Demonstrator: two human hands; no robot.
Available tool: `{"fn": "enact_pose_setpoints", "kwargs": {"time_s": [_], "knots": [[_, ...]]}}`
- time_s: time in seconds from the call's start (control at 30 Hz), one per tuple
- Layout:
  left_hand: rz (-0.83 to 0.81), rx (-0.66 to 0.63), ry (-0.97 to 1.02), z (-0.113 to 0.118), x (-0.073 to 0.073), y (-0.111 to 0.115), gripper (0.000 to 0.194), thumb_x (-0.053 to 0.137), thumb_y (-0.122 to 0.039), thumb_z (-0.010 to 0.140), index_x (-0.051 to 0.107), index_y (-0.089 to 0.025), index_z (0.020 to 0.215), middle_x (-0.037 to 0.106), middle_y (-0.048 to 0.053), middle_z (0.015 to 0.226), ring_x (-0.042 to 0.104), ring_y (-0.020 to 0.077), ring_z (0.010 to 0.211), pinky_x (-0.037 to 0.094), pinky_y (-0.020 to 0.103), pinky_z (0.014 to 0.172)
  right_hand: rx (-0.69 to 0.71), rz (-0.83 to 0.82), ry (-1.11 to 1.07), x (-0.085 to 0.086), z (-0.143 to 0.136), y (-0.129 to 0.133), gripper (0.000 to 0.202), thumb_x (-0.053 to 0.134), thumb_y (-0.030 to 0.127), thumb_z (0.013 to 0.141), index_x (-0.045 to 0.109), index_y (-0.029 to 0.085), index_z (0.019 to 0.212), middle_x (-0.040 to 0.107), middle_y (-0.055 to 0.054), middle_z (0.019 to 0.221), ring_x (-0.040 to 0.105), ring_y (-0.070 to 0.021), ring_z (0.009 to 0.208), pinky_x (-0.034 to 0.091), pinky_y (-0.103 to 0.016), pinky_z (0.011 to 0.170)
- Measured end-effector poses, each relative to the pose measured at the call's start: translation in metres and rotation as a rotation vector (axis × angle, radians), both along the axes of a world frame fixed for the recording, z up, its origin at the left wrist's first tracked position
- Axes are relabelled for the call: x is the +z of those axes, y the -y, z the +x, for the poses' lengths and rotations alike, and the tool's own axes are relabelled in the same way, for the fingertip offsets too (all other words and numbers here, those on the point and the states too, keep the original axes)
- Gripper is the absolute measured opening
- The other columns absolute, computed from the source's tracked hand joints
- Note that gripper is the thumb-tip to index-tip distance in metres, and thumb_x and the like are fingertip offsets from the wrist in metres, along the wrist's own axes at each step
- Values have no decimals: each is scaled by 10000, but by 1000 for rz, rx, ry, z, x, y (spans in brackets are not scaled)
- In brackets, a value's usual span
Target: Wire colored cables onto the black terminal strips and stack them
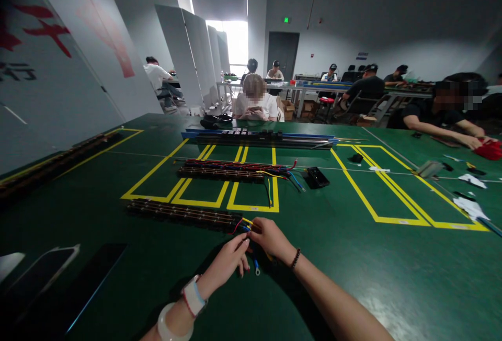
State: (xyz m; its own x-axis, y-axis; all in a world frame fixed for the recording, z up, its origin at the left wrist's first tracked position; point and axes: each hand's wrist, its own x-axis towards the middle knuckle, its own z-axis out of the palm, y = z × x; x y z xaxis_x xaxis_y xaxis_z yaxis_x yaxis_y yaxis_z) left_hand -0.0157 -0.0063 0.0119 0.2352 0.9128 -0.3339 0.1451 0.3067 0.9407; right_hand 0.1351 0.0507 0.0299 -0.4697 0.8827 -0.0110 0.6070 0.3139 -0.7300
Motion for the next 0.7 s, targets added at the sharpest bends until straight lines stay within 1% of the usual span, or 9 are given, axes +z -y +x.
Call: {"fn": "enact_pose_setpoints", "kwargs": {"time_s": [0.03,0.1,0.2,0.27,0.33,0.4,0.5,0.6,0.7], "knots": [[-46,10,62,1,-2,-1,525,397,-461,881,405,-119,1280,591,8,673,591,130,501,434,223,433,0,13,-6,1,-1,1,79,538,204,820,567,144,777,570,10,727,497,-108,646,351,-196,572],[-100,37,158,2,-5,-3,584,394,-523,869,394,-100,1271,562,-17,573,590,136,487,452,230,448,4,58,6,4,-4,4,67,540,170,818,581,146,769,577,0,746,509,-113,669,362,-202,595],[-94,82,245,3,-6,-3,591,439,-587,829,444,-129,1203,562,-25,578,621,146,538,480,242,490,28,105,36,7,-10,8,123,509,159,852,601,152,771,570,-16,795,520,-110,686,375,-201,606],[-69,112,268,2,-6,-3,551,468,-589,814,470,-159,1159,564,-32,614,629,142,560,488,244,505,47,133,84,9,-14,11,166,477,164,881,615,158,788,558,-24,832,524,-106,694,386,-200,614],[-62,136,269,1,-8,-3,508,472,-584,816,491,-171,1109,554,-41,617,613,129,540,479,237,492,62,193,180,10,-20,14,195,453,166,898,624,164,805,549,-29,843,521,-111,705,395,-211,637],[-68,159,280,0,-9,-4,488,467,-590,817,504,-168,1060,555,-40,615,595,121,523,462,228,470,81,287,307,10,-25,17,190,451,168,899,631,167,836,550,-41,847,516,-136,736,402,-243,682],[-83,189,324,-1,-10,-4,490,467,-604,814,502,-159,1015,572,-21,637,586,123,537,446,223,448,125,426,470,8,-32,22,136,519,200,863,628,156,931,558,-78,900,503,-195,825,402,-310,757],[-110,229,336,-2,-10,-4,480,475,-609,809,499,-156,966,565,-22,641,569,116,526,423,217,424,176,493,528,5,-35,28,222,553,226,842,604,141,1041,557,-104,954,483,-231,892,396,-353,811],[-140,245,334,-3,-11,-3,468,480,-619,802,489,-164,907,533,-44,598,539,103,482,399,214,406,207,506,511,11,-31,32,264,528,230,854,584,138,1095,562,-108,972,474,-237,916,388,-364,841]]}}
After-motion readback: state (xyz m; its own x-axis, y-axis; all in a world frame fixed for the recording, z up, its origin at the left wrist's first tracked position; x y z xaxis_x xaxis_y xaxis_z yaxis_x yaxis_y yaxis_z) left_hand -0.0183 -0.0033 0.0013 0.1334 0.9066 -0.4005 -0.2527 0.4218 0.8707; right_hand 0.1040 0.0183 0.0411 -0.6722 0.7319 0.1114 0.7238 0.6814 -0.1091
